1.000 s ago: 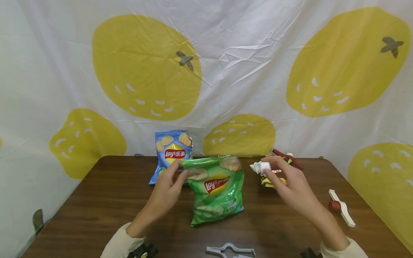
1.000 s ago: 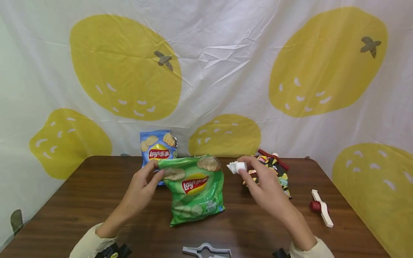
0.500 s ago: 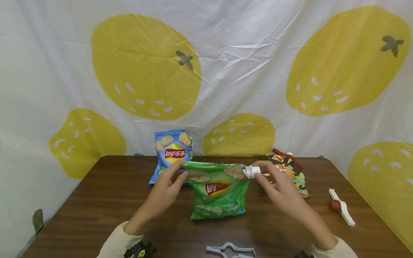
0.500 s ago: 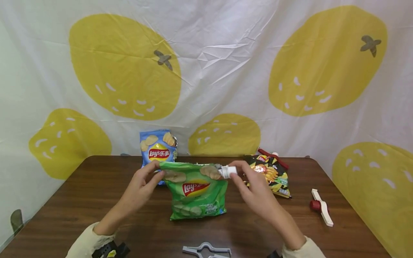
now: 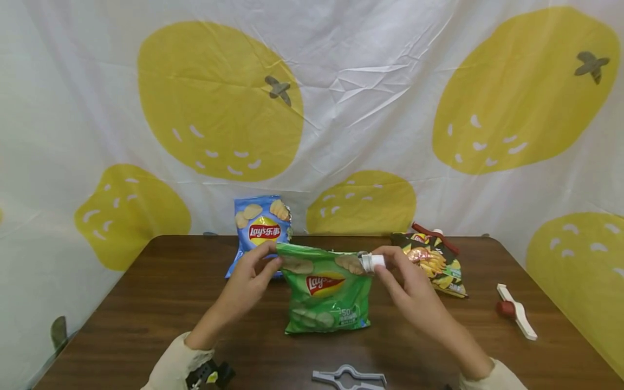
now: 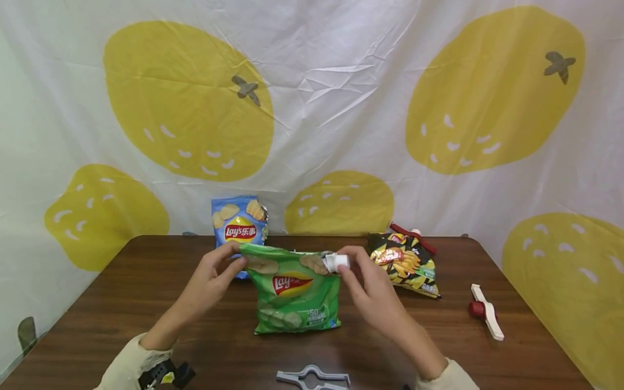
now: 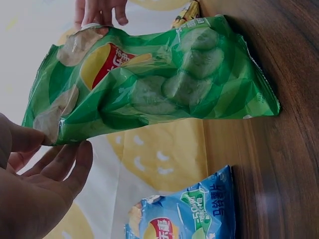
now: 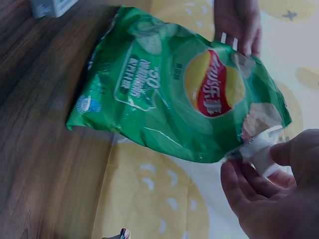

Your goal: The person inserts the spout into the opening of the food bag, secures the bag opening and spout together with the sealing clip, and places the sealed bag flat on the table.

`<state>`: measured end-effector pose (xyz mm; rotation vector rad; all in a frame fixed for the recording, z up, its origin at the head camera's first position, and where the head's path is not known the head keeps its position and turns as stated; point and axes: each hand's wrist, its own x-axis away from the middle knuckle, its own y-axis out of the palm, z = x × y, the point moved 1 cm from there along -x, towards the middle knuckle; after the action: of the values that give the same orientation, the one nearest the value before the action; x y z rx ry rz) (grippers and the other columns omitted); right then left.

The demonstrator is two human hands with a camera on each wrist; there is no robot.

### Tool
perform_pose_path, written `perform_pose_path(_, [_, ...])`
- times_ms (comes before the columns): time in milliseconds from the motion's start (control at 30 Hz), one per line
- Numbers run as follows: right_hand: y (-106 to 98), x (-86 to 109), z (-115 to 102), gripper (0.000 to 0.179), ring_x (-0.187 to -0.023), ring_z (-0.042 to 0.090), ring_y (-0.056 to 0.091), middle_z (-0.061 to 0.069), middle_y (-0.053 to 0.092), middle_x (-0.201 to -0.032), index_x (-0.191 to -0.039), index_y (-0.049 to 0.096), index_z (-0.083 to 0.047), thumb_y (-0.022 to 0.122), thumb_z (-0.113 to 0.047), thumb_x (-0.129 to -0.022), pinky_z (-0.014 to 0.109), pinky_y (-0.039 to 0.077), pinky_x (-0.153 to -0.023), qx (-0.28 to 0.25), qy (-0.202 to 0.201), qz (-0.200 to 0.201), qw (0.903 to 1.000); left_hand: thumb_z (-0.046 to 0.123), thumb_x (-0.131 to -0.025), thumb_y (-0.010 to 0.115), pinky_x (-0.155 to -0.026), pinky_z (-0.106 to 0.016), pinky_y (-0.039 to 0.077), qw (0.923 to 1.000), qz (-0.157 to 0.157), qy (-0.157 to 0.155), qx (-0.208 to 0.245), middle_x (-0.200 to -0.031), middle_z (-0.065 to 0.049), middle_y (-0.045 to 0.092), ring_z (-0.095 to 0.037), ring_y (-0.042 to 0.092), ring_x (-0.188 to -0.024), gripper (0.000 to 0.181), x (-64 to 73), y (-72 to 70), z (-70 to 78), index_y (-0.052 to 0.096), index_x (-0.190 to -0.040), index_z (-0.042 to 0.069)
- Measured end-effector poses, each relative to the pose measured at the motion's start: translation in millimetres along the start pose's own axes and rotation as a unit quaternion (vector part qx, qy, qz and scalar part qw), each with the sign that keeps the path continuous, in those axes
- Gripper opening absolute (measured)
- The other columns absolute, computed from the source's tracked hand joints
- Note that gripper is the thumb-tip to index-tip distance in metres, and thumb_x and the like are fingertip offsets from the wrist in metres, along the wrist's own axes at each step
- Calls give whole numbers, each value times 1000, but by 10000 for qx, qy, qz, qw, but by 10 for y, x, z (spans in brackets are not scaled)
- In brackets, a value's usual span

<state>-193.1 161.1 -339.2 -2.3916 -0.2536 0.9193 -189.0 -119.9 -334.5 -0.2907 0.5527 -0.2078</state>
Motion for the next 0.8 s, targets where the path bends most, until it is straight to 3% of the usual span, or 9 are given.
perform_pose_path(200, [103, 31, 142, 25, -89, 14, 57, 2, 58, -102, -115, 49, -6, 51, -4, -89, 22, 48, -70, 21, -283, 356, 9990, -4, -91, 43, -88, -33, 45, 9999, -53, 107, -16, -101, -18, 56, -32, 53, -98, 16, -2, -7, -13, 53, -104, -5])
perform_pose_path(333, [176, 55, 290, 28, -94, 12, 56, -3, 58, -106, -116, 50, -11, 54, -6, -88, 20, 46, -76, 20, -412, 580, 9975, -4, -91, 44, -88, -32, 45, 9999, -56, 98, 18, -102, -17, 56, -29, 54, -99, 17, -3, -3, -29, 53, -104, -4])
perform_pose_path(467, [213, 65, 325, 32, -107, 15, 53, -1, 55, -120, -119, 50, -13, 54, -6, -88, 19, 41, -88, -112, -555, 545, 9969, -2, -91, 44, -88, -31, 45, 9998, -100, 112, 116, -102, -14, 56, -25, 54, -99, 17, -10, -4, -116, 54, -105, 0])
perform_pose_path(600, [203, 57, 256, 30, -120, 20, 45, 1, 47, -132, -117, 49, -12, 51, -3, -89, 20, 37, -95, -700, -446, 326, 9960, 2, -92, 44, -86, -31, 46, 9991, -200, 59, 365, -102, -10, 56, -22, 55, -99, 17, -21, -18, -273, 55, -105, 5])
perform_pose_path(800, [184, 60, 74, 23, -96, 20, 57, 9, 59, -108, -113, 46, -1, 46, 0, -91, 25, 49, -78, -1465, 46, 123, 9891, 8, -93, 46, -78, -31, 50, 9969, -110, -212, 744, -104, -15, 55, -25, 56, -97, 16, -35, -38, -423, 54, -106, 2])
